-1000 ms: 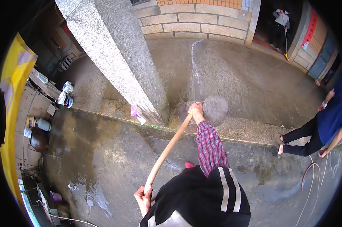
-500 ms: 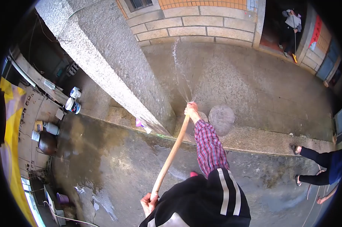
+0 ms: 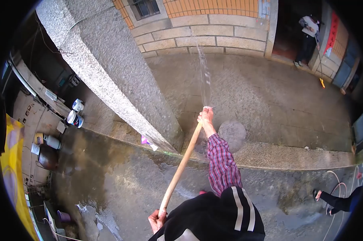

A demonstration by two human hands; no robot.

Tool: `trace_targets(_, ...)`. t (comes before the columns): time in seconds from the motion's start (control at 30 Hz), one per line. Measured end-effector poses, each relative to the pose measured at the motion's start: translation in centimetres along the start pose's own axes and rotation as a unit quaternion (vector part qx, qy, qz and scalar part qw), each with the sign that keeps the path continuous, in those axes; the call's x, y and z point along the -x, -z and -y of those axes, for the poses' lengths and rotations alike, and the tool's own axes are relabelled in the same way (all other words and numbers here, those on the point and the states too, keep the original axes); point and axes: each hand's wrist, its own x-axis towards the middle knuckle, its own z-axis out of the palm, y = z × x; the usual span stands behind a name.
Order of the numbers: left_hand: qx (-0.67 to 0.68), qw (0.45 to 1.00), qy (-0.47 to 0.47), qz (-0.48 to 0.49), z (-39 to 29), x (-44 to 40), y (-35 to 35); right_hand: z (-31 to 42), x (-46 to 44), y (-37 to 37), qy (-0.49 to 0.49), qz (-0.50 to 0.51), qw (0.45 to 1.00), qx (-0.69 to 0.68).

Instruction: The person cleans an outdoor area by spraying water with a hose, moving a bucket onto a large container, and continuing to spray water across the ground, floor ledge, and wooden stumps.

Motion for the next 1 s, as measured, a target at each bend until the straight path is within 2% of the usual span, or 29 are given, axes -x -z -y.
trace_targets(0.33, -0.032, 0.999, -0.017, 0.027, 0.2, -0.2, -0.9, 1.5, 0.5, 6.4, 0.022, -0.072, 0.996, -0.039)
trace_targets(0.6, -0.040, 0.998, -0.003, 0.049, 1.9, -0.4, -0.6, 0.6, 0.4, 9.8, -0.013, -0.103, 0.994, -0.039)
trace_targets(0.77, -0.033, 0.998, 0.002, 0.056, 1.3, -0.4, -0.9, 2.3, 1.7, 9.6, 0.047, -0.088, 0.994, -0.049)
trace_targets(1.0, -0.032, 0.997, 0.013, 0.070, 1.4, -0.5, -1.1, 3.7, 2.2, 10.4, 0.071, -0.105, 0.992, -0.030)
